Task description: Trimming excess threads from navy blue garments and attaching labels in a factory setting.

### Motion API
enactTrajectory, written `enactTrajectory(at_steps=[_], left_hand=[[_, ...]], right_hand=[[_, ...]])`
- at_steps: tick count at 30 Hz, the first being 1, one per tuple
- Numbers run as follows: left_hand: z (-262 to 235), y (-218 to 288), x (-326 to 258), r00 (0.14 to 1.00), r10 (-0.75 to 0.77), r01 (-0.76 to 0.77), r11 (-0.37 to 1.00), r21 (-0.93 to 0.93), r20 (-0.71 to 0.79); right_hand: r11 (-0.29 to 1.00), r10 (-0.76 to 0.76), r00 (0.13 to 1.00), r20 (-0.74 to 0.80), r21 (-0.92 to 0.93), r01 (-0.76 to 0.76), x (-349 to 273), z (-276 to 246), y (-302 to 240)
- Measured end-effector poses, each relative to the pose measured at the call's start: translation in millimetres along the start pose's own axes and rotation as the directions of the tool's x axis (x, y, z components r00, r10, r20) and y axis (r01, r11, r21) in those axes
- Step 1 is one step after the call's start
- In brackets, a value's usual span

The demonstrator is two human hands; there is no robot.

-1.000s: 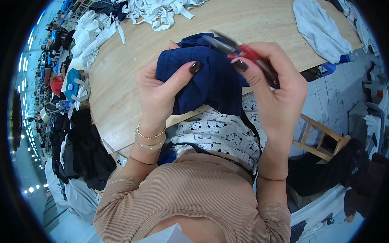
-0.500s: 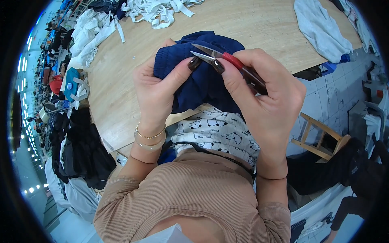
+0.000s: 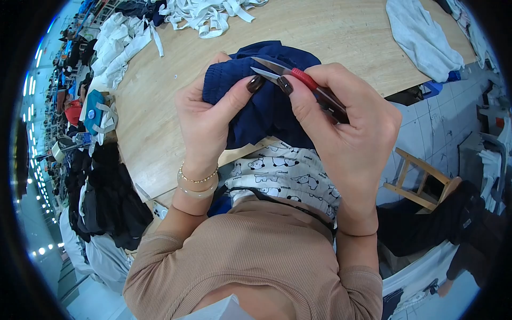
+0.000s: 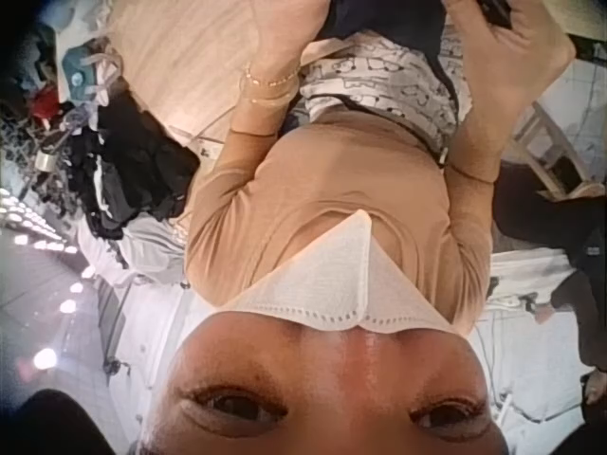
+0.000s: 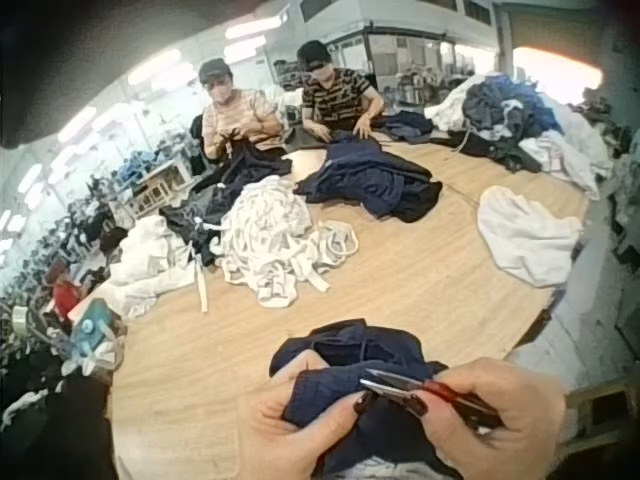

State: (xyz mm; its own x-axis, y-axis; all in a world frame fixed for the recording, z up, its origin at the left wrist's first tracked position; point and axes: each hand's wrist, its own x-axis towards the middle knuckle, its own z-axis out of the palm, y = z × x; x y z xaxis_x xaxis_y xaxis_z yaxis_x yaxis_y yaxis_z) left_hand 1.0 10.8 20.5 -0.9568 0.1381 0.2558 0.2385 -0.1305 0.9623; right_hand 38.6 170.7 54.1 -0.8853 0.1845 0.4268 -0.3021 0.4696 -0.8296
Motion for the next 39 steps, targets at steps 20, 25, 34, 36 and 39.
enactTrajectory(at_steps=[20, 25, 34, 36, 39], left_hand=[[-3.0, -0.8, 0.7, 0.999, -0.034, 0.039, 0.993, -0.111, 0.043], [-3.5, 0.0, 0.7, 0.995, -0.088, 0.095, 0.979, -0.182, 0.048], [-4.8, 0.3, 3.3, 0.998, -0.035, 0.042, 0.99, -0.132, 0.051], [-6.3, -0.9, 4.7, 0.998, -0.021, 0.027, 0.994, -0.107, 0.058], [-9.0, -1.1, 10.5, 0.995, 0.063, -0.058, 0.997, -0.054, 0.083]], right_hand=[[0.93, 0.138, 0.986, 0.095, 0.331, -0.162, 3.2, 8.7, 19.8], [0.901, 0.142, 0.98, 0.14, 0.392, -0.186, 2.7, 12.3, 27.7], [0.59, 0.265, 0.913, 0.309, 0.697, -0.407, 5.5, 17.0, 34.8], [0.61, 0.267, 0.922, 0.281, 0.692, -0.387, 5.9, 19.0, 32.4], [0.715, 0.22, 0.957, 0.19, 0.635, -0.291, 7.1, 20.3, 31.0]])
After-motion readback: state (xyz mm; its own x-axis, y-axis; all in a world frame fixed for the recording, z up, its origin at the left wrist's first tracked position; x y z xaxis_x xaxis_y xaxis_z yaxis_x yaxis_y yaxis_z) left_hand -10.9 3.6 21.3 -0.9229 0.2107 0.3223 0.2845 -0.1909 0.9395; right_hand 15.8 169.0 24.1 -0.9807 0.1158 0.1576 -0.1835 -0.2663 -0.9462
